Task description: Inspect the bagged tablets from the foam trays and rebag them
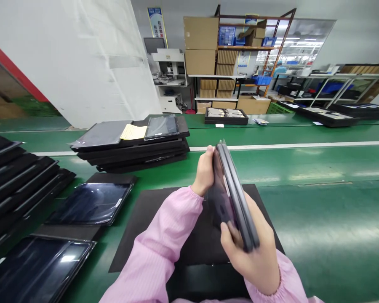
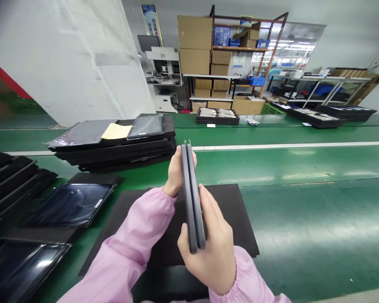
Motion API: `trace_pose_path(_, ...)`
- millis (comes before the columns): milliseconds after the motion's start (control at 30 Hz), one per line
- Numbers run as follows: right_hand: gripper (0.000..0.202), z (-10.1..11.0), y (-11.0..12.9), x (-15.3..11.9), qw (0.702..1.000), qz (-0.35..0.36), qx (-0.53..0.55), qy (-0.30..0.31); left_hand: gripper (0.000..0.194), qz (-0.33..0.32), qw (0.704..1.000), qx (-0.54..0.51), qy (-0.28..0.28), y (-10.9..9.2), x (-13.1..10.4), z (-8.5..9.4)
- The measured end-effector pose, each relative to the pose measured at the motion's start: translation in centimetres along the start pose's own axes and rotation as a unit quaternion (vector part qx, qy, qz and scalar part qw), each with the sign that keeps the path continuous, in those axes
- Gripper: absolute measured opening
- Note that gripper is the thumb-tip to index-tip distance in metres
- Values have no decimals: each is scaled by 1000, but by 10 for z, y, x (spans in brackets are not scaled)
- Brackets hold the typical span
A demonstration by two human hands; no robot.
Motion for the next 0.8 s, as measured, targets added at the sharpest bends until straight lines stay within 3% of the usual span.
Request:
trace_pose_path(100, 63, -1, -5, 7, 998, 24, 7, 66, 73, -50, 998, 18, 16, -9, 8, -3)
trace_pose_path(433, 67, 12, 1, 15, 985, -10, 84, 152, 76, -40, 997, 57, 42, -12, 2, -6)
trace_pose_path(600, 79, 18, -2, 6, 977, -34, 123, 173, 76, -51, 995, 58, 64, -15, -1, -8)
trace_pose_path(800, 72, 24, -4, 4, 970, -58, 152, 178, 76, -58, 995, 59, 62, -14, -2, -9)
Point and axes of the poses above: each hand's wrist, its own x-axis towards the middle knuckle, its own z-axis out of the back of the hand, y = z × x, the point moved 2 cm from there along x, towards the middle knuckle, and after that the axes turned 11 degrees about z, right-handed, at the moved point
